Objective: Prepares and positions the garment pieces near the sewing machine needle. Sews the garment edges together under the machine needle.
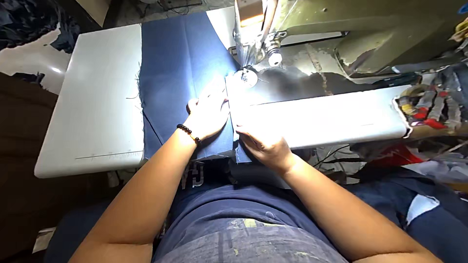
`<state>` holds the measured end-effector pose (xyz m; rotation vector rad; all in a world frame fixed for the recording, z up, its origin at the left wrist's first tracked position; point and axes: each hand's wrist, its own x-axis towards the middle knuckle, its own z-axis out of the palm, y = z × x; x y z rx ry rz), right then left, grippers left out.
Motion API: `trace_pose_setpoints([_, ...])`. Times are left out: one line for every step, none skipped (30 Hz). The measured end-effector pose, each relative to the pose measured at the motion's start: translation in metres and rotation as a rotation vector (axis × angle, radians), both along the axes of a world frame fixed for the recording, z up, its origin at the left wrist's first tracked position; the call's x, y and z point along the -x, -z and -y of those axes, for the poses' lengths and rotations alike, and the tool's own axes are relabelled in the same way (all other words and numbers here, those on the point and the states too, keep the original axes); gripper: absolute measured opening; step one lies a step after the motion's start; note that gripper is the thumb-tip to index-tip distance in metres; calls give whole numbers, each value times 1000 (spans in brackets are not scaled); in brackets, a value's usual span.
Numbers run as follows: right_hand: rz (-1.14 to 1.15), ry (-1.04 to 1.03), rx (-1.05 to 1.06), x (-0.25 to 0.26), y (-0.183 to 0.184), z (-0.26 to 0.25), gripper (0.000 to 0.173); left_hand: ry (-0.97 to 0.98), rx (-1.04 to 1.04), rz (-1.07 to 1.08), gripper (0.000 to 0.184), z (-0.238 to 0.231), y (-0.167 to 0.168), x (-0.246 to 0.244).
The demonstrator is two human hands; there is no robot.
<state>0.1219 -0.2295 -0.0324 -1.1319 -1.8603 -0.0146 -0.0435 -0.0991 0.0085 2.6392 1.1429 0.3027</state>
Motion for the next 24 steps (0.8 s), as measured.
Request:
trace_pose_setpoints([5, 11, -10, -1, 0, 0, 18, 12, 25, -14, 40, -3, -3, 1])
trace_pose_setpoints([4, 21, -22, -1, 0, 0, 17, 19, 53, -29, 39, -6, -7, 1])
trace_pose_setpoints([5, 29, -32, -2, 0, 1, 17, 24, 77, -38, 38, -9, -11, 0])
trace_pose_setpoints([-1, 30, -43, -2, 1, 1, 17, 19, 90, -49, 37, -11, -14, -2])
trace_pose_setpoints([-12, 25, -53, -2, 1, 1, 17, 11, 92, -47, 36, -12, -15, -4])
trace_pose_setpoints([-22, 20, -59, -3, 2, 0, 16, 8, 86, -38, 35, -13, -17, -6])
trace_pose_setpoints([-27, 15, -57, -3, 3, 0, 16, 7, 78, -37, 33, -14, -17, -8])
trace_pose_setpoints([-27, 8, -46, -3, 3, 0, 16, 4, 71, -40, 32, -14, -18, -9])
trace_pose_setpoints([-26, 5, -35, -3, 4, 0, 16, 0, 66, -39, 32, -13, -19, -10])
trace_pose_setpoints([-29, 3, -26, -3, 4, 0, 16, -7, 64, -41, 32, -12, -19, -10])
trace_pose_setpoints([-37, 4, -21, -3, 4, 0, 16, -15, 58, -41, 33, -11, -18, -11])
trace_pose_setpoints([-46, 9, -19, -3, 4, 0, 16, -28, 56, -47, 35, -11, -18, -11])
trace_pose_setpoints([-53, 14, -19, -2, 3, 0, 15, -40, 55, -48, 37, -10, -18, -12])
trace_pose_setpoints([-54, 19, -15, -2, 3, 0, 15, -50, 54, -44, 41, -9, -18, -13])
trace_pose_setpoints([-49, 26, -9, -1, 2, 1, 15, -57, 55, -30, 46, -7, -18, -14])
trace_pose_setpoints([-40, 29, -2, -1, 2, 1, 15, -64, 41, -15, 53, -6, -17, -15])
trace_pose_setpoints([-28, 31, 4, -2, 1, 2, 16, -66, 20, -26, 62, -6, -14, -17])
trace_pose_setpoints([-9, 32, 17, -2, 0, 2, 16, -66, -7, -67, 72, -5, -11, -18])
trace_pose_setpoints([16, 34, 43, -3, -2, 3, 16, -64, -27, -105, 76, -4, -9, -19])
trace_pose_setpoints([46, 30, 85, -6, -5, 4, 17, -65, -40, -136, 77, -3, -7, -19])
trace_pose_setpoints([74, 17, 128, -8, -7, 5, 18, -63, -59, -150, 76, -3, -5, -19])
trace_pose_setpoints([95, -5, 162, -12, -9, 6, 20, -51, -84, -146, 75, -3, -2, -19])
trace_pose_setpoints([108, -35, 191, -17, -10, 8, 21, -29, -102, -136, 76, -4, 0, -19])
trace_pose_setpoints([105, -67, 211, -21, -11, 9, 22, 0, -112, -121, 77, -4, 2, -18])
